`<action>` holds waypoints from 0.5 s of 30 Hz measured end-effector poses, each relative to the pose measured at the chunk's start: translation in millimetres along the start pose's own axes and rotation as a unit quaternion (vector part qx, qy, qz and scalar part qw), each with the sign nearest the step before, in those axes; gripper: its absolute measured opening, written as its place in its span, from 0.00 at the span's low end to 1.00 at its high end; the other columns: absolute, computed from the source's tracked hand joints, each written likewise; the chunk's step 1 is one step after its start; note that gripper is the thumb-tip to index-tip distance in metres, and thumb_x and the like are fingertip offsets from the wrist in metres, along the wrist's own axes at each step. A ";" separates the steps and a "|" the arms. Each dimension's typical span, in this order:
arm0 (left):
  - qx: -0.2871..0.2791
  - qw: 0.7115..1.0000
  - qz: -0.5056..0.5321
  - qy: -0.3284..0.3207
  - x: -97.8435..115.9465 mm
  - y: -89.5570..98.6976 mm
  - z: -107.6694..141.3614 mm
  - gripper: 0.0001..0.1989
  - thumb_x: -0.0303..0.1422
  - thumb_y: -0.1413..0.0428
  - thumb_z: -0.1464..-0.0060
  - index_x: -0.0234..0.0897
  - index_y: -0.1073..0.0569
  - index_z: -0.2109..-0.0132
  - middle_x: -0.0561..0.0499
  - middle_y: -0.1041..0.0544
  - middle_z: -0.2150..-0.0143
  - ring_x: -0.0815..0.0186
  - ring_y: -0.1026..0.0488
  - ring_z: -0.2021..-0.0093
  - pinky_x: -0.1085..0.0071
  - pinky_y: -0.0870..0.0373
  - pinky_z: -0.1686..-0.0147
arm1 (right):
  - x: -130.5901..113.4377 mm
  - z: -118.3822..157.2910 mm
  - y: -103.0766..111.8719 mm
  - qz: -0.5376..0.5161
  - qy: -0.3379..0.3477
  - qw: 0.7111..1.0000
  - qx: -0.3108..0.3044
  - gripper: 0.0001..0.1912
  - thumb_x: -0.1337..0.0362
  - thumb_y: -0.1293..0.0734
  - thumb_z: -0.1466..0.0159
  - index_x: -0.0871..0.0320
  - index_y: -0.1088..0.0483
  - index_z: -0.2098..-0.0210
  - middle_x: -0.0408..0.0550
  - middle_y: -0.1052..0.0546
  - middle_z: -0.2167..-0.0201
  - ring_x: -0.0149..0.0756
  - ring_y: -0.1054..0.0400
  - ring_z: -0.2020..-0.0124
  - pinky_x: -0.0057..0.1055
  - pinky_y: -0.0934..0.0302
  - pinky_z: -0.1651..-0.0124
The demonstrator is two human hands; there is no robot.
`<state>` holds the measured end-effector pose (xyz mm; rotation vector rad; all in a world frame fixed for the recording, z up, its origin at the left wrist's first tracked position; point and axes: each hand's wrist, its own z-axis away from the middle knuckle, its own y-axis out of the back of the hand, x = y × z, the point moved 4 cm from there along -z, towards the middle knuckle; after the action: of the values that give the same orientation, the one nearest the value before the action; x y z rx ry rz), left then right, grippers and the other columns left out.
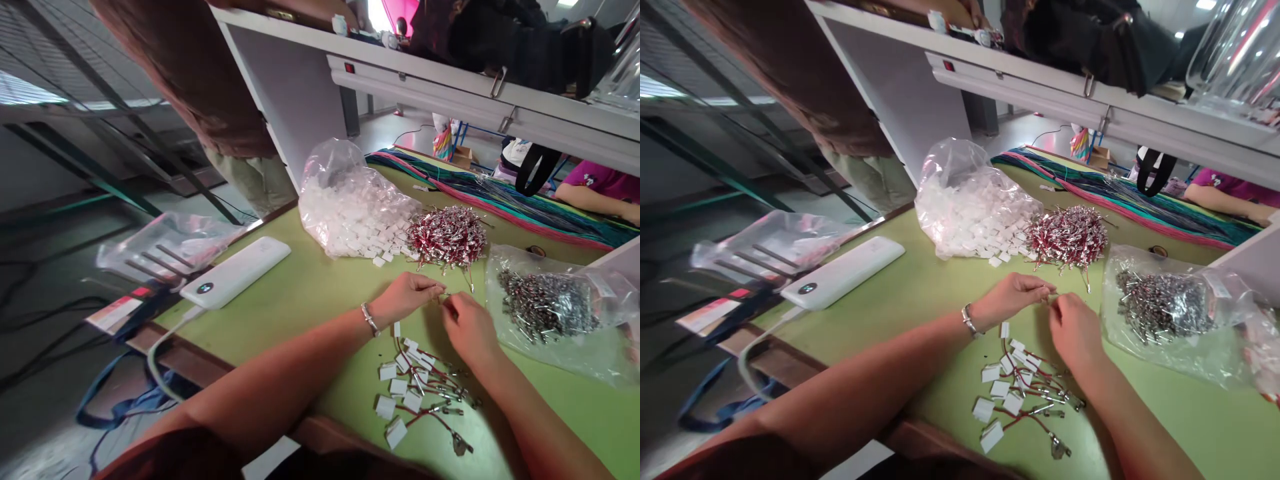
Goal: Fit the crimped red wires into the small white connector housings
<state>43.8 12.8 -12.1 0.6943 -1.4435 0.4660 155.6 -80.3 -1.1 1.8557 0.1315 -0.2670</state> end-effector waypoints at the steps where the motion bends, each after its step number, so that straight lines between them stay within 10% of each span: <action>1: -0.014 0.997 0.074 0.017 -0.1 -2.7 1.5 0.12 0.39 0.42 0.46 0.34 0.22 0.63 0.47 0.21 0.65 0.67 0.27 0.64 0.68 0.30 0.59 | -6.3 0.6 2.0 -0.024 0.016 1.000 0.012 0.09 0.65 0.40 0.36 0.56 0.33 0.71 0.45 0.27 0.73 0.34 0.34 0.73 0.29 0.47 0.71; 7: 0.088 0.974 0.205 0.039 3.6 18.6 -3.1 0.17 0.45 0.42 0.47 0.32 0.27 0.65 0.55 0.31 0.78 0.74 0.34 0.78 0.75 0.33 0.74 | 53.8 -15.7 30.5 0.025 -0.059 0.998 0.025 0.14 0.62 0.43 0.33 0.55 0.28 0.68 0.46 0.25 0.70 0.33 0.33 0.70 0.28 0.45 0.68; 11: 0.102 0.985 0.130 0.038 5.9 28.4 -5.7 0.21 0.48 0.47 0.44 0.34 0.26 0.58 0.61 0.47 0.82 0.76 0.51 0.83 0.79 0.49 0.83 | 124.7 -20.5 45.0 0.163 -0.179 0.969 0.043 0.13 0.63 0.42 0.35 0.60 0.28 0.60 0.57 0.25 0.62 0.43 0.32 0.63 0.33 0.46 0.68; 15: 0.079 0.995 -0.033 0.045 3.8 24.0 -2.8 0.19 0.45 0.49 0.42 0.36 0.23 0.56 0.59 0.44 0.82 0.73 0.47 0.80 0.76 0.48 0.78 | 140.7 -16.8 32.9 0.199 -0.181 0.963 -0.004 0.10 0.61 0.38 0.38 0.59 0.27 0.65 0.58 0.26 0.65 0.45 0.32 0.66 0.33 0.50 0.72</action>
<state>30.1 31.6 -4.7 0.8347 -1.3054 0.5561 301.1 -80.5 -1.1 1.7485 -0.4872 -0.3185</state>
